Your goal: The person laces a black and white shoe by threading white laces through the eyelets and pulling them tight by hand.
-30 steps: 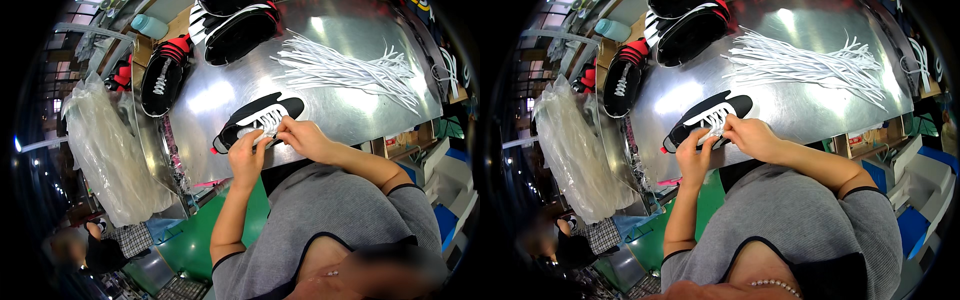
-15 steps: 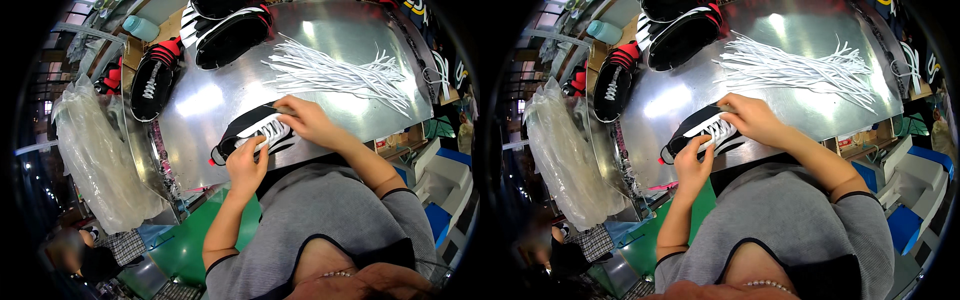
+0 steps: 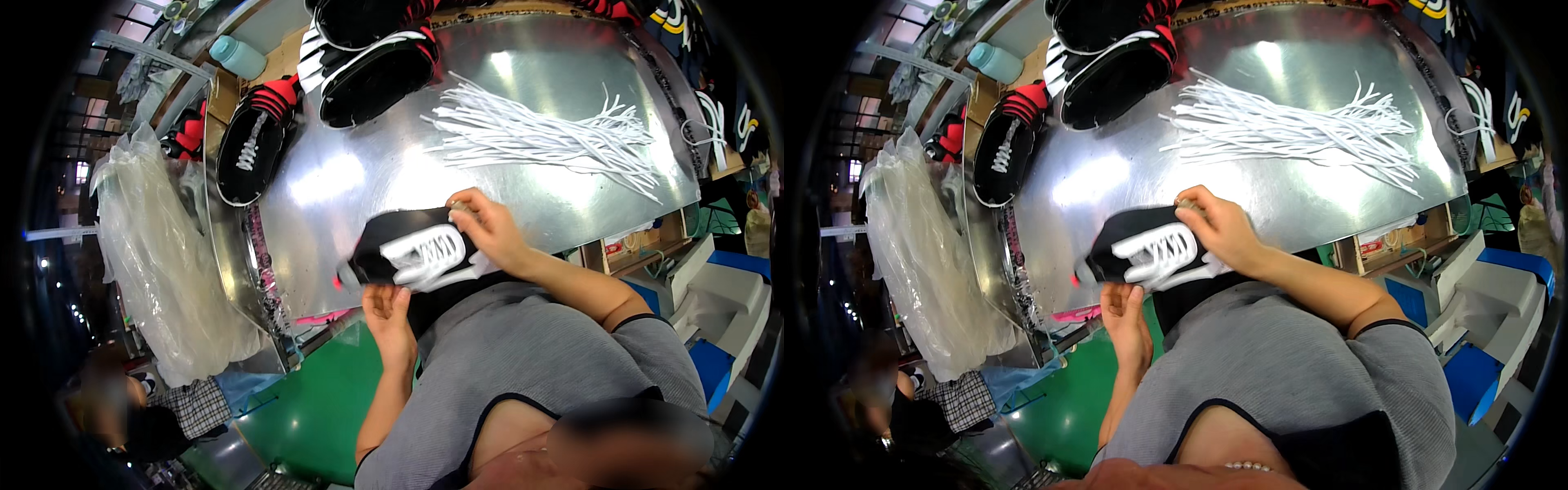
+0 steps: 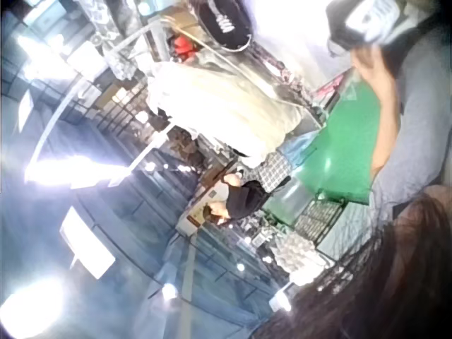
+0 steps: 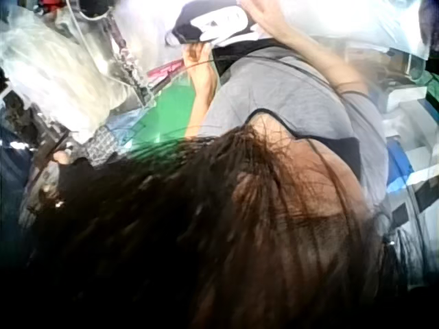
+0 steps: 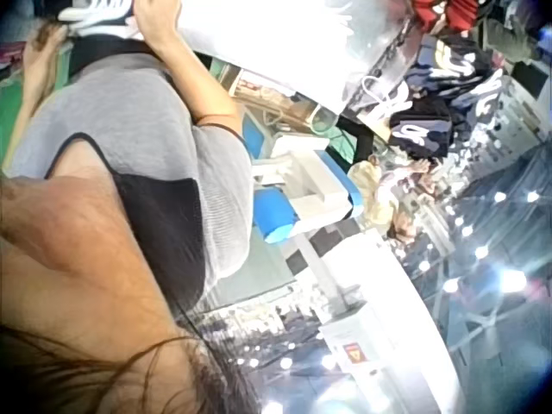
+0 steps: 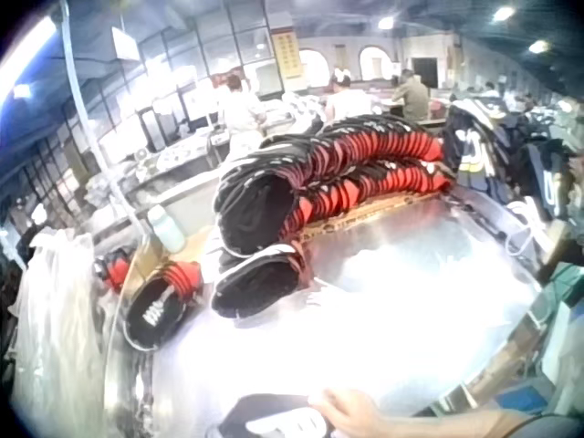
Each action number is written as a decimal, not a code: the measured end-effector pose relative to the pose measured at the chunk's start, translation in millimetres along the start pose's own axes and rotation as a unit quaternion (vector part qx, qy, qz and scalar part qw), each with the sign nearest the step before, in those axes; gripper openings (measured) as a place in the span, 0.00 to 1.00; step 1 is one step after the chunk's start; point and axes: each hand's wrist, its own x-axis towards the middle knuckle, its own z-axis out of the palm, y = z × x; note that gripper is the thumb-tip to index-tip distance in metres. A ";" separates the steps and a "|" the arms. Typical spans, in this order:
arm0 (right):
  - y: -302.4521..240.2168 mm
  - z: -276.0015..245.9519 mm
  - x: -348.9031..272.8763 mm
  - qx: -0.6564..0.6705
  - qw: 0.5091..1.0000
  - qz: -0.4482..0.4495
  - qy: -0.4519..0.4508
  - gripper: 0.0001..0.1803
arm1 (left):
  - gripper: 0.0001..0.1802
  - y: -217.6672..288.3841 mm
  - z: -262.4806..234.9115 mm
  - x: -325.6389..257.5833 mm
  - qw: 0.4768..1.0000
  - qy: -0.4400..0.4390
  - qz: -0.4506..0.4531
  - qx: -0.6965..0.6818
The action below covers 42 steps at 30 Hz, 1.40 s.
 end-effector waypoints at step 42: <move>-119.5 -88.4 71.2 0.148 0.988 -0.026 -0.046 0.07 | 0.13 138.8 44.1 165.0 0.734 0.150 0.588 0.306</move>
